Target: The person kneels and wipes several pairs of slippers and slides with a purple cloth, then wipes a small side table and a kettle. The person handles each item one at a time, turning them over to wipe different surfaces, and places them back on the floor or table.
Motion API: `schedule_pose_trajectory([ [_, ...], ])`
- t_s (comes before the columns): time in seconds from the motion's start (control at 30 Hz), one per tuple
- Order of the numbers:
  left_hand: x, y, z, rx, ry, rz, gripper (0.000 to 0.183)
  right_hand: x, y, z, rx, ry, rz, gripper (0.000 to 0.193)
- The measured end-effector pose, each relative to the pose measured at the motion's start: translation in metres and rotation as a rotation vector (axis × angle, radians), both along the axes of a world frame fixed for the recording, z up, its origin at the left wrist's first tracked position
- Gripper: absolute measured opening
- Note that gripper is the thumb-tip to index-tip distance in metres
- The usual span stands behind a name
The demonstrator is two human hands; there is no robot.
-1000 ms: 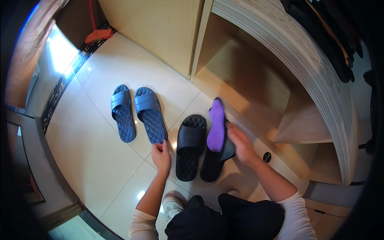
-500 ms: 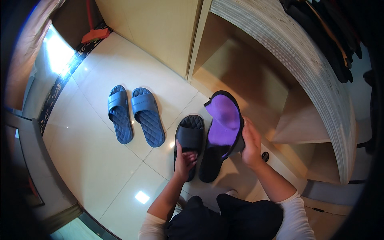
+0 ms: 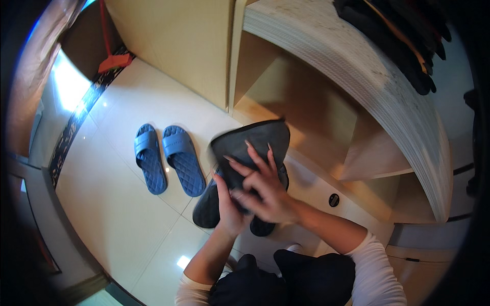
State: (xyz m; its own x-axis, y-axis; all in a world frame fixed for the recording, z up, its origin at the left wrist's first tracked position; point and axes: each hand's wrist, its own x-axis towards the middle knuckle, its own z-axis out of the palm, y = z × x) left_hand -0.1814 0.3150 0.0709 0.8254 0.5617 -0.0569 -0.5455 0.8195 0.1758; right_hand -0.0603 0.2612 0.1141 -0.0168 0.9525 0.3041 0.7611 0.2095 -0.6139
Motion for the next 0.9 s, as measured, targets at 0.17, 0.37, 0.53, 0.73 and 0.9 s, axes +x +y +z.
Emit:
schedule_pose_trajectory([
  [0.17,0.0,-0.004,0.037,0.174,0.297,0.05,0.077,-0.008,0.014,0.002,0.077,-0.014,-0.097,0.054],
  [0.37,-0.01,-0.021,0.044,0.301,0.5,-0.234,0.118,0.009,0.023,0.022,-0.094,0.082,-0.404,0.028],
  [0.53,-0.029,-0.008,0.029,0.207,0.423,-0.171,0.115,-0.011,0.006,0.026,0.211,-0.099,-0.108,0.016],
  [0.73,-0.04,-0.001,0.013,-0.051,-0.429,-0.234,0.126,-0.029,0.004,0.039,0.111,0.01,0.082,0.016],
  [0.9,-0.039,-0.012,0.05,0.295,0.095,-0.175,0.111,-0.001,0.016,0.052,0.203,-0.021,-0.193,0.025],
])
